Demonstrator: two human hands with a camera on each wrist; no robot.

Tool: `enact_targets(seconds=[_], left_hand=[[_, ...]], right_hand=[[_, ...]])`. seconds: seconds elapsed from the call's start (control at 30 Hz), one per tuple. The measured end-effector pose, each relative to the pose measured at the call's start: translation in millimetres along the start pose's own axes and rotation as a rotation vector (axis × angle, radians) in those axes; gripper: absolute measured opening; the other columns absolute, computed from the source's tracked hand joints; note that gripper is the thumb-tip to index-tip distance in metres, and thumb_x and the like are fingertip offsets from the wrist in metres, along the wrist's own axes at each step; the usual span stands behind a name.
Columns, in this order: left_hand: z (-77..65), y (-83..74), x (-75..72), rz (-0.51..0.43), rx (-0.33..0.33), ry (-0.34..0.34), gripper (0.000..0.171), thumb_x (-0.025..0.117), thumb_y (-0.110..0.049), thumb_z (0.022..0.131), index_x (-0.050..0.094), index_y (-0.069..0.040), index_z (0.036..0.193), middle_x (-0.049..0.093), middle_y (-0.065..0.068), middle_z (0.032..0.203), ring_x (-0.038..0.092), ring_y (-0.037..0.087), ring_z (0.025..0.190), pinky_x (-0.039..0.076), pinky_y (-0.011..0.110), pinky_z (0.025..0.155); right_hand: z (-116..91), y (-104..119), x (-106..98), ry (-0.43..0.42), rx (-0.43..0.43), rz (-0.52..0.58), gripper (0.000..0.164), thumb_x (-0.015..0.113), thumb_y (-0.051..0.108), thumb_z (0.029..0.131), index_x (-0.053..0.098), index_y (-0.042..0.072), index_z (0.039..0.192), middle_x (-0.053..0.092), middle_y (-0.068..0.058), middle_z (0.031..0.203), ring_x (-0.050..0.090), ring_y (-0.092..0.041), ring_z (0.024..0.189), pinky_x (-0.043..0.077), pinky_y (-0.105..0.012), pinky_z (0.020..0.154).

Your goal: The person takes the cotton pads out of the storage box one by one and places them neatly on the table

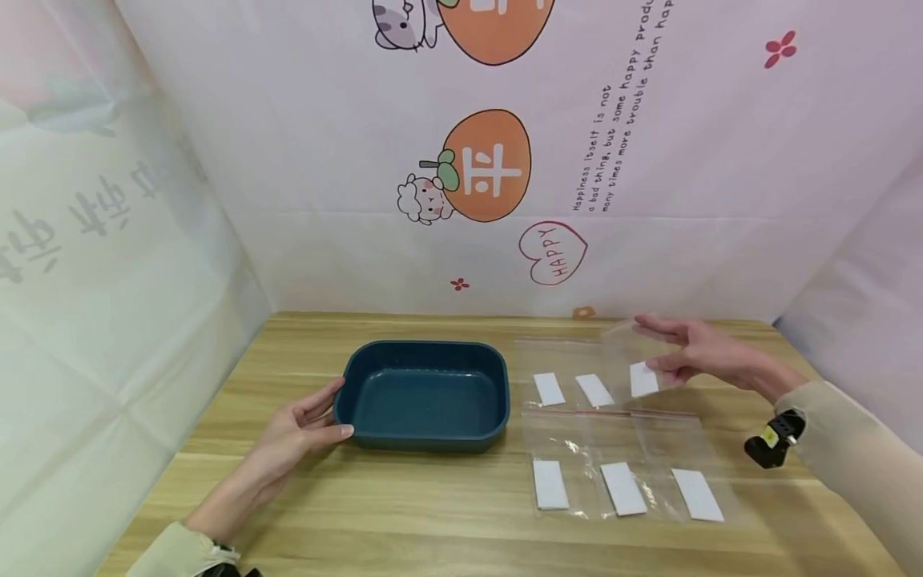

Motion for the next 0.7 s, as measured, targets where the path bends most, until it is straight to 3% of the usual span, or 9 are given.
enact_targets(seconds=[0.37,0.7], left_hand=[[0.5,-0.6,0.2,-0.002,0.000,0.005,0.089,0.081,-0.014,0.095,0.030,-0.011,0.167,0.020,0.016,0.172,0.028,0.043,0.152,0.045,0.033,0.110],[-0.1,-0.8,-0.8,0.001,0.003,0.008,0.087,0.080,-0.014,0.095,0.031,-0.012,0.167,0.021,0.015,0.172,0.028,0.043,0.152,0.045,0.032,0.110]], right_hand=[[0,-19,-11,0.005,0.045,-0.051,0.095,0.075,0.012,0.099,0.011,0.004,0.169,0.012,-0.024,0.172,0.055,-0.018,0.062,0.057,-0.036,0.057],[0,-36,-16,-0.017,0.068,-0.228,0.090,0.078,0.016,0.097,0.023,0.000,0.166,0.019,-0.032,0.168,0.045,-0.016,0.052,0.047,-0.034,0.047]])
Point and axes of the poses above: each hand's wrist, its own z-axis towards the middle knuckle, its own x-axis out of the palm, y = z × x, the point moved 1 cm from there along z, towards the middle knuckle
